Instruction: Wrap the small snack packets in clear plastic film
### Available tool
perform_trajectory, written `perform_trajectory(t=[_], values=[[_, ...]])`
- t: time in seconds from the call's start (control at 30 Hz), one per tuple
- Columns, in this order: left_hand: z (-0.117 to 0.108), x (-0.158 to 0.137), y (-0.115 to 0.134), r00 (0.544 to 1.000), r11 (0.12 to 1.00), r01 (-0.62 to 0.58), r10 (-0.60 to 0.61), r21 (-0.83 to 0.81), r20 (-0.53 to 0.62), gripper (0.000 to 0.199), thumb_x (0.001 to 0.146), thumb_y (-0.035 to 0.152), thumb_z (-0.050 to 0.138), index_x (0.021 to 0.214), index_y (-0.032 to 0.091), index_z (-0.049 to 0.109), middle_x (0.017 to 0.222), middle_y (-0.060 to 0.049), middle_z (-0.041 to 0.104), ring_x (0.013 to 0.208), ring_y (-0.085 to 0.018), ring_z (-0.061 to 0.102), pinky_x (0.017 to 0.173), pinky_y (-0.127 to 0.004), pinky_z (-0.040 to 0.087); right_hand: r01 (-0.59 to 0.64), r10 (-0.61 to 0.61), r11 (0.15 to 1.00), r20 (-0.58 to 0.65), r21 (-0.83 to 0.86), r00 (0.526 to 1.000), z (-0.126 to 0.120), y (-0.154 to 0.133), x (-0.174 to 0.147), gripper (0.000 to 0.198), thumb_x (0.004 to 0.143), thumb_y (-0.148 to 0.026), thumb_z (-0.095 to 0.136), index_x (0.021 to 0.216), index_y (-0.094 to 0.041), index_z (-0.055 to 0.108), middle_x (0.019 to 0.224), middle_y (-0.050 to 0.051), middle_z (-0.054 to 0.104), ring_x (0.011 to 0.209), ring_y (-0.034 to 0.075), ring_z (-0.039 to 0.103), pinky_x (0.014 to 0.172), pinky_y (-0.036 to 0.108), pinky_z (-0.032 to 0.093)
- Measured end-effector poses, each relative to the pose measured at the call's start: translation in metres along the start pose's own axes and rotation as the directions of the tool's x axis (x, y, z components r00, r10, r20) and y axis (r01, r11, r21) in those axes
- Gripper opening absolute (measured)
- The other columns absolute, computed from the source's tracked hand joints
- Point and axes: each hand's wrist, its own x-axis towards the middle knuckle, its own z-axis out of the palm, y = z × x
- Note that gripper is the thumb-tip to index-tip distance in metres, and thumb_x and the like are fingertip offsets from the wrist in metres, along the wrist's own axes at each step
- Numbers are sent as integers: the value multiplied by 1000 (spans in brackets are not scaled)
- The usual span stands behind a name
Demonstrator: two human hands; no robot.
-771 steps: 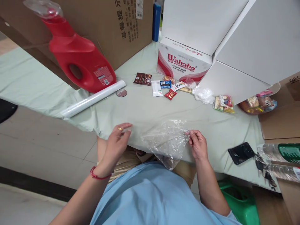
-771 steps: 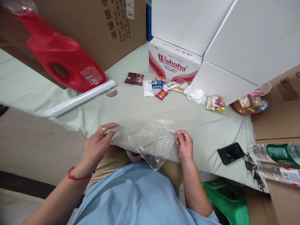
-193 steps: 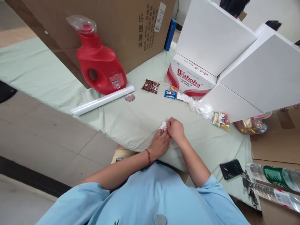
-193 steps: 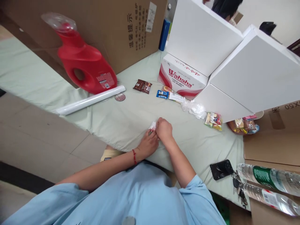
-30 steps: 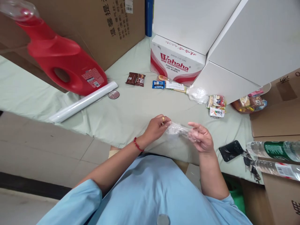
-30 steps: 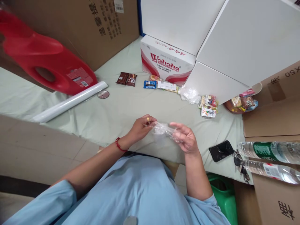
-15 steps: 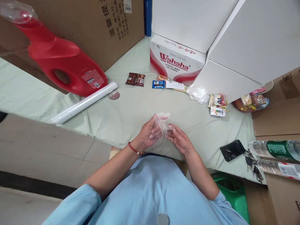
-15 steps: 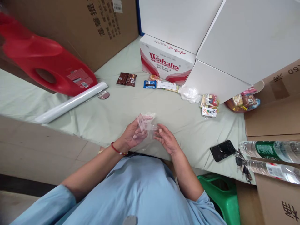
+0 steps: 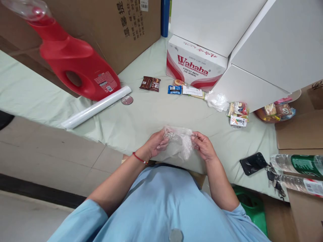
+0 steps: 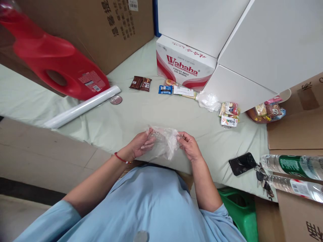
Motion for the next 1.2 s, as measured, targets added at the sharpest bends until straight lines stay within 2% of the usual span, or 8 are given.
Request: perform_trajectory(t=[0.27, 0.5, 0.63, 0.77, 0.9, 1.03, 1.13, 1.2], values=[[-5, 5, -2, 978, 994, 84, -69, 72, -197, 57, 81, 69, 78, 101, 16, 66, 50, 10, 39, 34, -2, 22, 38, -18, 8, 206, -344, 869, -252, -449, 904, -15, 3, -3, 38, 87, -58, 75, 100, -23, 75, 85, 1, 67, 72, 16, 54, 67, 29, 45], [0, 8, -2, 948, 999, 47, -44, 1, -314, 51, 78, 62, 83, 99, 17, 68, 49, 10, 37, 34, -2, 23, 38, -19, 10, 445, -688, 474, -5, -760, 726, 19, 22, -34, 69, 80, -61, 83, 137, -27, 64, 129, 14, 58, 116, 32, 54, 103, 49, 47], [-3, 9, -3, 954, 1000, 28, -28, -4, -299, 50, 79, 61, 81, 97, 17, 68, 49, 9, 38, 34, -3, 23, 38, -19, 10, 401, -639, 358, 92, -843, 764, 28, 41, -27, 44, 88, -51, 77, 124, -26, 71, 139, 17, 55, 129, 37, 47, 113, 60, 36], [-4, 4, -1, 969, 998, 2, 12, 55, -248, 51, 78, 53, 82, 108, 14, 70, 51, 11, 37, 37, -4, 25, 39, -20, 13, 369, -599, 512, -15, -776, 800, 8, 36, -15, 23, 99, -44, 59, 99, -25, 73, 132, 15, 62, 119, 31, 57, 103, 51, 46], [-6, -4, 8, 973, 980, -88, 122, 176, -194, 65, 76, 40, 83, 133, 17, 62, 70, 3, 59, 58, -11, 56, 52, -21, 39, 178, -380, 724, -170, -667, 909, -52, 1, -33, 28, 98, -52, 60, 94, -25, 70, 79, 4, 66, 69, 20, 58, 70, 35, 49], [-23, -4, 10, 895, 906, -193, 320, 376, -311, 51, 76, 39, 77, 120, 17, 65, 82, 0, 63, 74, -15, 62, 60, -24, 45, 12, 99, 634, 97, -773, 990, -130, -16, -111, 27, 87, -46, 71, 75, -22, 72, 78, 4, 69, 76, 21, 62, 73, 33, 50], [-42, -1, 0, 818, 811, -218, 455, 543, -351, 42, 80, 41, 69, 113, 18, 62, 74, 3, 61, 61, -14, 56, 58, -26, 44, -246, 724, 272, 30, -930, 689, -163, 4, -189, 18, 71, -32, 75, 60, -20, 67, 65, 1, 64, 68, 20, 66, 67, 31, 50], [-49, 0, -11, 784, 742, -219, 521, 634, -339, 40, 84, 44, 63, 115, 18, 61, 72, 4, 61, 58, -14, 56, 60, -28, 46, -234, 794, -107, -224, -966, 565, -165, 19, -227, 41, 59, -32, 80, 41, -22, 44, 47, -3, 44, 62, 24, 68, 60, 33, 49]])
